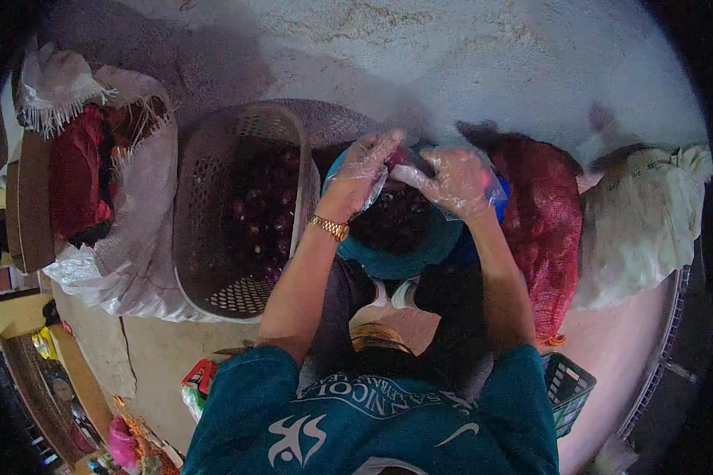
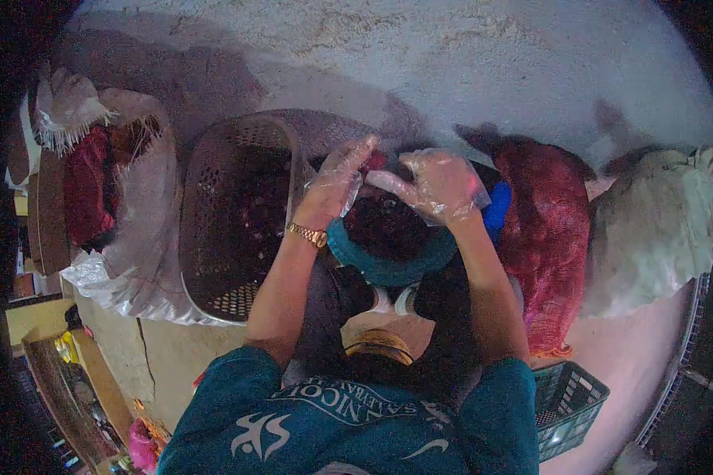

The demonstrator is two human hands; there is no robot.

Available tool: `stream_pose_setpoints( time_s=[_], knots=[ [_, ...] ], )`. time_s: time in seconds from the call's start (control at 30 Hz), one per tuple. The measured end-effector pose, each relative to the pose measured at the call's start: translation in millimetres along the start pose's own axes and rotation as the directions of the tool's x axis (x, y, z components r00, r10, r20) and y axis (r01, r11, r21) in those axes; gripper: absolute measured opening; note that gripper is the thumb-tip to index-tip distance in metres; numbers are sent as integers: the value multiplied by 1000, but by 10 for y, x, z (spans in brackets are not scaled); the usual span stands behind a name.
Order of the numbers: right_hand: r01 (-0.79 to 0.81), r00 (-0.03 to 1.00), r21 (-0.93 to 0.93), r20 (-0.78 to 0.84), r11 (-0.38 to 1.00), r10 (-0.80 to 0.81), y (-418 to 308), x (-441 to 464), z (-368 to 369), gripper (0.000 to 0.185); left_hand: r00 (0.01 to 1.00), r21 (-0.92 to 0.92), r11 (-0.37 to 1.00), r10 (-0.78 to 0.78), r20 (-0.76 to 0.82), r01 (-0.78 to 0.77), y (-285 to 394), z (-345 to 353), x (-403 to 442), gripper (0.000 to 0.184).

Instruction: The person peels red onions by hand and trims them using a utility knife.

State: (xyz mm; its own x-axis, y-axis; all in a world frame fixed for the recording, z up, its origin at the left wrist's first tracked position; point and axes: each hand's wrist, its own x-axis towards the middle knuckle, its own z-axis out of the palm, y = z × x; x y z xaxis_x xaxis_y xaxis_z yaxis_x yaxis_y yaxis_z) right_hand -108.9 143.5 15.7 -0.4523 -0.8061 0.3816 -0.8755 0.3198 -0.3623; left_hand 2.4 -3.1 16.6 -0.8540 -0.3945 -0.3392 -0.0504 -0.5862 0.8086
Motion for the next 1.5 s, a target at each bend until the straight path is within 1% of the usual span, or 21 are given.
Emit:
stream_pose_setpoints(
  time_s=[0.13,0.23,0.3,0.37,0.47,0.53,0.6,0.7,0.8,0.83,0.87,0.97,1.13,1.17,1.2,1.27,1.3,1.4,1.43,1.47,1.5],
  knots=[
    [85,994,-30,76,996,-83,-55,36,-106,58,999,17,999,45,-12,-45,-27,-65,48,35],
    [53,998,15,11,998,-54,-88,70,-175,59,1000,4,1000,1,-15,-1,11,-45,7,35],
    [-9,999,-55,-46,998,7,-87,61,-187,59,999,-31,999,-37,20,37,8,-24,-6,35],
    [5,997,-4,-78,1000,-5,-44,43,-114,60,999,34,999,25,38,-27,-9,8,-15,35],
    [41,993,60,-111,997,-34,-1,16,-43,62,994,-21,999,-25,106,27,-4,9,-33,36],
    [60,992,71,-111,996,-52,-19,28,-68,63,996,-36,999,-26,89,29,-10,19,-29,36],
    [36,999,-33,-7,999,-36,-55,31,-112,64,997,-52,998,-30,70,34,-18,11,-30,36],
    [32,998,-41,51,999,-30,-34,29,-95,62,998,53,998,-22,62,19,-8,-11,-31,38],
    [15,1000,-6,5,1000,-15,-70,29,-68,57,998,63,998,9,57,-12,5,-3,-31,41],
    [15,1000,-6,5,1000,-15,-71,31,-76,57,998,91,996,-31,53,26,24,-15,-38,40],
    [3,999,-1,39,1000,-2,-73,36,-89,56,996,118,991,-71,47,65,35,-23,-41,41],
    [-10,996,0,91,1000,10,-9,20,-28,54,998,124,991,-58,36,53,13,-32,-21,39],
    [1,996,-41,89,999,2,-32,-3,-43,54,998,48,997,65,13,-66,-77,-47,30,38],
    [41,989,-60,142,997,-32,-57,3,-68,53,994,11,994,111,-7,-111,-72,-41,35,38],
    [81,978,-78,196,994,-65,-81,12,-101,53,994,11,994,111,-7,-111,-51,-29,36,38],
    [87,966,-49,248,995,-72,-110,35,-157,53,986,0,997,78,-147,-79,13,-27,44,40],
    [91,951,-18,298,996,-81,-117,42,-166,53,986,2,997,79,-148,-79,17,-72,70,40],
    [103,967,-16,235,995,-96,-112,28,-142,56,989,14,998,58,-139,-57,-64,-226,104,44],
    [102,967,-17,235,995,-95,-111,40,-157,56,955,224,936,291,-62,-271,-128,-251,47,46],
    [45,973,-27,227,999,-38,-116,62,-180,59,871,402,787,488,60,-468,-176,-276,20,47],
    [-13,976,-36,217,999,20,-119,78,-194,63,872,402,787,486,61,-467,-125,-218,8,47]
  ],
)
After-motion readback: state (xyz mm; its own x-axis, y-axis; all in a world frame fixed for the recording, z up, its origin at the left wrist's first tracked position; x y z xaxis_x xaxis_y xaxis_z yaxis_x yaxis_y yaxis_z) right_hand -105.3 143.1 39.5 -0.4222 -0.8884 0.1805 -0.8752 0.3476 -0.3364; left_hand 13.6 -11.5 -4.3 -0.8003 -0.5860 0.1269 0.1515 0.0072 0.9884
